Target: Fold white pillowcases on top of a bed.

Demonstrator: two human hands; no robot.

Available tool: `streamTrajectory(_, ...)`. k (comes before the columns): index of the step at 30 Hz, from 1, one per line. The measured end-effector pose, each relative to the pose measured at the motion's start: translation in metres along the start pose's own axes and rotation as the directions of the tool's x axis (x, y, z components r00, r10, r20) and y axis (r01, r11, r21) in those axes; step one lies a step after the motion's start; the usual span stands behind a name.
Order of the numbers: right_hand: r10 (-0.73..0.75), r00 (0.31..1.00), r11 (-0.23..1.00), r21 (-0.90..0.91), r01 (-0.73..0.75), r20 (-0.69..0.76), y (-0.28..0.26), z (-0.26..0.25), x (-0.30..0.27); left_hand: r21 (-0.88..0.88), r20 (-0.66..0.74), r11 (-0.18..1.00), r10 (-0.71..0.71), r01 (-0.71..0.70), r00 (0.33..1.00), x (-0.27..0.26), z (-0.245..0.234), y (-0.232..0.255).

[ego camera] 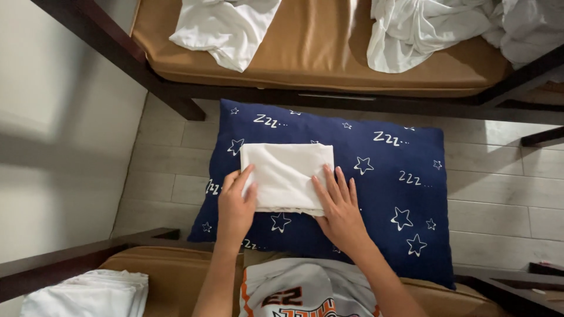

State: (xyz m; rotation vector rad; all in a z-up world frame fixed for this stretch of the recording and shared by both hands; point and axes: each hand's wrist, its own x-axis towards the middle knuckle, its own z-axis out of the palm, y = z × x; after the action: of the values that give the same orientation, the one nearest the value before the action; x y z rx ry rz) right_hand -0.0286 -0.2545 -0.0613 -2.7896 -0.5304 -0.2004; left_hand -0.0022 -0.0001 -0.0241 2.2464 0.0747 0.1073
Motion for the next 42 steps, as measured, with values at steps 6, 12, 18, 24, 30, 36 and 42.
streamTrajectory(6, -0.052, 0.997, 0.983, 0.177, 0.042, 0.048, -0.004, -0.019, 0.007, 0.235, -0.092, 0.972, 0.014, 0.008, 0.996, -0.003, 0.007, 0.000)
streamTrajectory(12, 0.138, 0.971, 0.933, 0.354, -0.062, -0.194, 0.033, -0.033, 0.056, 0.196, -0.009, 0.958, -0.214, 0.211, 0.977, 0.005, 0.005, 0.000)
streamTrajectory(18, 0.425, 0.822, 0.780, 0.307, -0.545, 0.379, 0.051, -0.024, 0.090, 0.043, 0.297, 0.918, -0.389, 0.395, 0.872, 0.033, -0.001, -0.007)
streamTrajectory(24, 0.363, 0.852, 0.566, 0.637, -0.523, 0.377, 0.060, -0.027, 0.083, -0.566, 0.284, 0.719, -0.288, 0.403, 0.914, 0.033, -0.023, 0.049)
streamTrajectory(30, 0.393, 0.918, 0.505, 0.848, -0.160, -0.061, 0.040, -0.116, 0.073, -0.671, 0.096, 0.741, 0.099, -0.009, 0.990, 0.040, -0.039, 0.047)
streamTrajectory(36, -0.066, 0.970, 0.761, 0.617, 0.201, -0.235, 0.053, -0.093, 0.029, -0.240, 0.092, 0.902, 0.389, -0.358, 0.917, 0.049, -0.035, 0.012)
streamTrajectory(42, -0.093, 0.978, 0.814, 0.579, -0.034, 0.189, 0.033, -0.067, -0.011, 0.080, 0.053, 0.996, 0.032, -0.037, 0.998, 0.007, -0.021, -0.012)
